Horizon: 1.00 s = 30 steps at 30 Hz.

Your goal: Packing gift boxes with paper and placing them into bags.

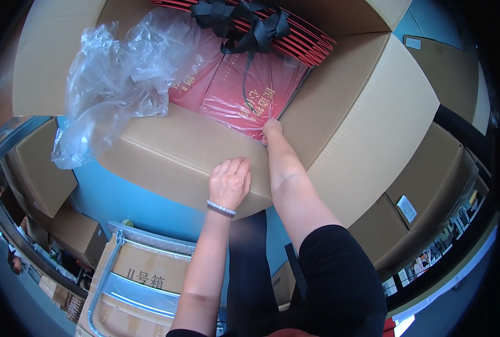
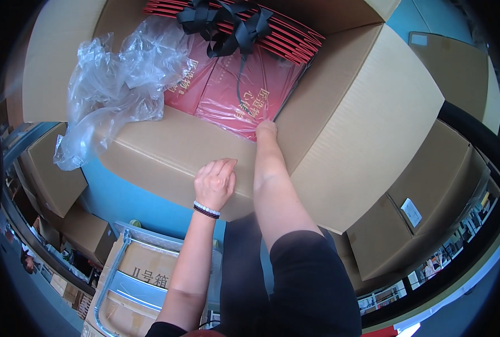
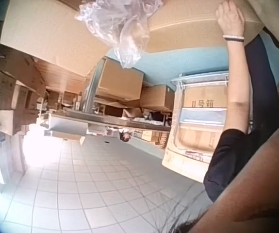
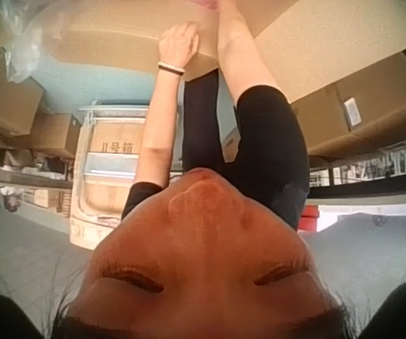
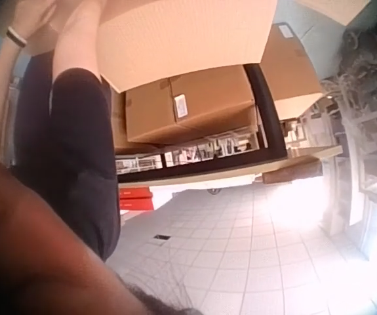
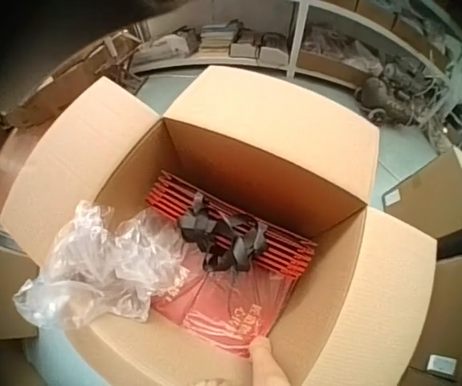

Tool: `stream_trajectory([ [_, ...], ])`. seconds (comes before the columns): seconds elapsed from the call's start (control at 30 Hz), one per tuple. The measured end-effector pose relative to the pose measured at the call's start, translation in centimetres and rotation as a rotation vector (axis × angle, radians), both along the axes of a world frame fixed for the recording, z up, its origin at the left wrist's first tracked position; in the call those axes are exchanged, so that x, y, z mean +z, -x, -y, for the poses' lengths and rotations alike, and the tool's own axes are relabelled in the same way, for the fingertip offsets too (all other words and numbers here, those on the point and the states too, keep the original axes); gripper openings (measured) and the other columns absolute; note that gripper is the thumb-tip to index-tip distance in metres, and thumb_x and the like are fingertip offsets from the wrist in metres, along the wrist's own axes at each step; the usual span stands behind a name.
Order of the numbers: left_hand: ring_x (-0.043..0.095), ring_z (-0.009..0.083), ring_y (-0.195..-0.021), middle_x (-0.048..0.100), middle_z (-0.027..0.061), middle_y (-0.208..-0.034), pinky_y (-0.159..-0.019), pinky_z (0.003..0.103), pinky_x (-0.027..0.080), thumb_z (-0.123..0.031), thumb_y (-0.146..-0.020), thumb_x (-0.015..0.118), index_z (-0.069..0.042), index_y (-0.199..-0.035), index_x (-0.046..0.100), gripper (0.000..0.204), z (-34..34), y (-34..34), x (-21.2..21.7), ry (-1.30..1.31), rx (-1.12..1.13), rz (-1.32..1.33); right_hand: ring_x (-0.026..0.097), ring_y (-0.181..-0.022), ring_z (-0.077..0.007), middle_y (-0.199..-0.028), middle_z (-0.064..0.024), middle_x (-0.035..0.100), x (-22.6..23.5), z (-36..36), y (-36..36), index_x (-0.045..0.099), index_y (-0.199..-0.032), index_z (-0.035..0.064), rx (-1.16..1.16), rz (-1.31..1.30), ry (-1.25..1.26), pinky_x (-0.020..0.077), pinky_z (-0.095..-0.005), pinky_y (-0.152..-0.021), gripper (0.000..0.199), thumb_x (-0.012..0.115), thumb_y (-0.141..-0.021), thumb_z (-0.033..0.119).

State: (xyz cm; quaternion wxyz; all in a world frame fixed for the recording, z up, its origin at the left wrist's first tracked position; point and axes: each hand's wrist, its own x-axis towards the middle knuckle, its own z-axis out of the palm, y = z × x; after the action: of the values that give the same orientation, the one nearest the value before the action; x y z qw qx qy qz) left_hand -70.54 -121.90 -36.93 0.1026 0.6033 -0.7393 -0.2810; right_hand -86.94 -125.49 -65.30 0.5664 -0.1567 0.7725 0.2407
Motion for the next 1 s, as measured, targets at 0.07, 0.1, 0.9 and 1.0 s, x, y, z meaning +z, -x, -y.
stream_trajectory([
  [0.07, 0.060, 0.0204, -0.081, 0.062, 0.0027, -0.091, -0.070, 0.033, 0.048, -0.007, -0.071, 0.061, -0.011, -0.092, 0.062, 0.022, -0.5, -1.2, -0.1, -0.034, 0.007, 0.024, 0.057, -0.109, -0.0290, -0.113, -0.0177, 0.060, 2.6, -0.3, -2.5, 0.062, -0.110, 0.0041, 0.306, 0.025, 0.078, 0.0470, -0.0396, -0.090, 0.032, 0.050, -0.084, 0.018],
  [0.1, 0.060, 0.0204, -0.081, 0.062, 0.0027, -0.091, -0.070, 0.033, 0.048, -0.007, -0.071, 0.060, -0.011, -0.092, 0.062, 0.022, -0.8, -2.4, 0.3, -0.059, 0.013, 0.046, 0.057, -0.109, -0.0290, -0.113, -0.0177, 0.060, 4.7, 0.2, -4.1, 0.062, -0.110, 0.0041, 0.320, 0.053, 0.077, 0.0470, -0.0396, -0.090, 0.032, 0.050, -0.084, 0.018],
  [0.9, 0.055, 0.0294, -0.103, 0.057, 0.0121, -0.112, -0.085, 0.048, 0.045, -0.073, -0.081, 0.033, -0.006, -0.123, 0.048, 0.080, 2.9, -7.3, -9.9, -1.135, 1.358, -1.392, 0.046, -0.065, -0.0079, -0.069, 0.0021, 0.050, 48.8, 5.4, -3.9, 0.055, -0.082, 0.0030, -0.242, 1.746, 0.335, 0.0402, -0.0252, -0.061, 0.025, 0.047, -0.094, 0.024],
  [1.0, 0.058, 0.0285, -0.097, 0.059, 0.0120, -0.107, -0.081, 0.045, 0.048, -0.069, -0.084, 0.031, -0.006, -0.122, 0.048, 0.075, 4.6, -7.1, -12.8, -1.303, 1.504, -1.440, 0.053, -0.060, -0.0197, -0.065, -0.0103, 0.055, 51.2, 4.9, -2.3, 0.058, -0.079, 0.0019, 0.384, 1.889, 0.478, 0.0413, -0.0305, -0.058, 0.023, 0.048, -0.090, 0.020],
])
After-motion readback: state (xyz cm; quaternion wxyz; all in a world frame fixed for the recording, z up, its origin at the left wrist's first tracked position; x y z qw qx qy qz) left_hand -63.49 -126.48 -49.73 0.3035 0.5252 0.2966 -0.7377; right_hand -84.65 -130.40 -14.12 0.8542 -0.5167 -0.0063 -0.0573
